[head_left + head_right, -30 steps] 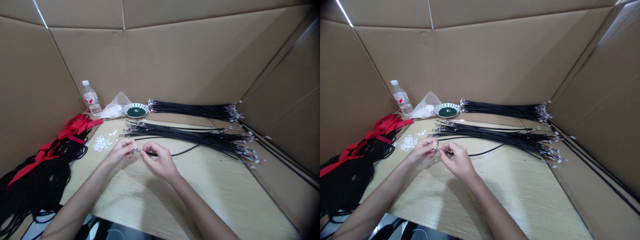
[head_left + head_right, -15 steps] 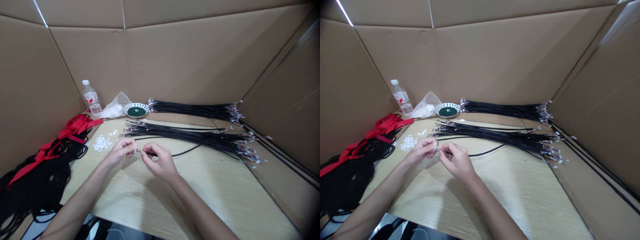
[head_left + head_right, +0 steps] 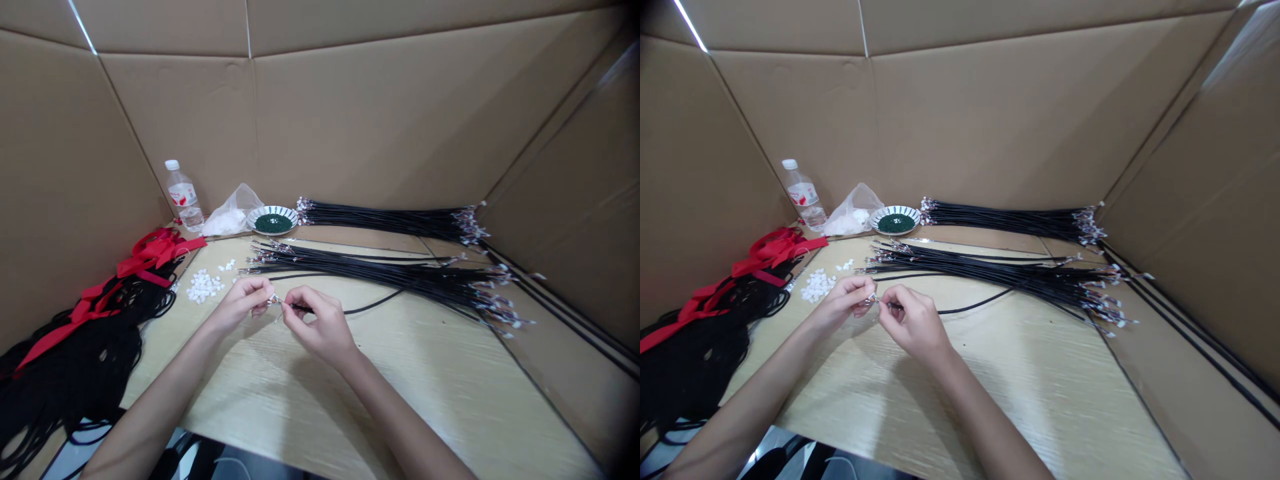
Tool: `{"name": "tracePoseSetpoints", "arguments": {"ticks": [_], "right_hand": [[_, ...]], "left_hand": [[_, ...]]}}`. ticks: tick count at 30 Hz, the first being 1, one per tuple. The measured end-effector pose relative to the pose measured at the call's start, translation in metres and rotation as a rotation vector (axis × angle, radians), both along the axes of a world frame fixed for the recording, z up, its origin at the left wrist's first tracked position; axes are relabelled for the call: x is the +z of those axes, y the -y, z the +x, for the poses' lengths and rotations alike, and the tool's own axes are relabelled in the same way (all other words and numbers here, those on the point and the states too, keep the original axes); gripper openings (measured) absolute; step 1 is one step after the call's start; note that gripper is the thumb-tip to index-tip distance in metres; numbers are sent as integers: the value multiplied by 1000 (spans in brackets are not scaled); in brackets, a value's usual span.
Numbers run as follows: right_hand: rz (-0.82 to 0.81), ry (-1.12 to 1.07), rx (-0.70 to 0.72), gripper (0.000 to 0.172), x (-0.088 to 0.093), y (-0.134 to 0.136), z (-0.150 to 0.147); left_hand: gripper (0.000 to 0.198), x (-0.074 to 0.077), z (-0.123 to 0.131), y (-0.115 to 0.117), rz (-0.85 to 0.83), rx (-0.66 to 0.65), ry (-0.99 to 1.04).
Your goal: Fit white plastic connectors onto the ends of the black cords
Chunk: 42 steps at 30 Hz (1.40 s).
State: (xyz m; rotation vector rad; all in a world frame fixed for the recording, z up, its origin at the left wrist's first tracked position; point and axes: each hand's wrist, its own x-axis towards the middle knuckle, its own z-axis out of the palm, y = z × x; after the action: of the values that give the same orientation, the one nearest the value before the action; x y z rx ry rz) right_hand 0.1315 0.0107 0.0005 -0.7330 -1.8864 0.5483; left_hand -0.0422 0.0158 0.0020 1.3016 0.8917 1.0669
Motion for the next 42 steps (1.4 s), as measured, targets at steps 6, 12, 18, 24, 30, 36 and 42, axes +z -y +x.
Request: {"name": "tracePoseSetpoints", "arguments": {"ticks": [6, 12, 18, 24, 30, 36, 42], "right_hand": [[16, 11, 1, 6, 0, -1, 0], [151, 116, -10, 9, 0, -1, 2], [253, 230, -46, 11, -1, 0, 4], [182, 200, -30, 10, -2, 0, 4], [63, 159, 9, 9, -1, -1, 3], [-15, 170, 33, 11, 0, -2, 3], [-63, 160, 46, 11, 0, -2, 2]], "left_hand": [[35, -1, -1, 0, 26, -4, -35], [36, -1, -2, -1, 37, -6, -66], [38, 3, -2, 0, 4, -4, -73], [39, 2, -4, -1, 16, -16, -117], [38, 4, -6, -2, 78, -6, -187], [39, 5, -6, -1, 130, -6, -261], [39, 5, -5, -2, 158, -2, -272]]}}
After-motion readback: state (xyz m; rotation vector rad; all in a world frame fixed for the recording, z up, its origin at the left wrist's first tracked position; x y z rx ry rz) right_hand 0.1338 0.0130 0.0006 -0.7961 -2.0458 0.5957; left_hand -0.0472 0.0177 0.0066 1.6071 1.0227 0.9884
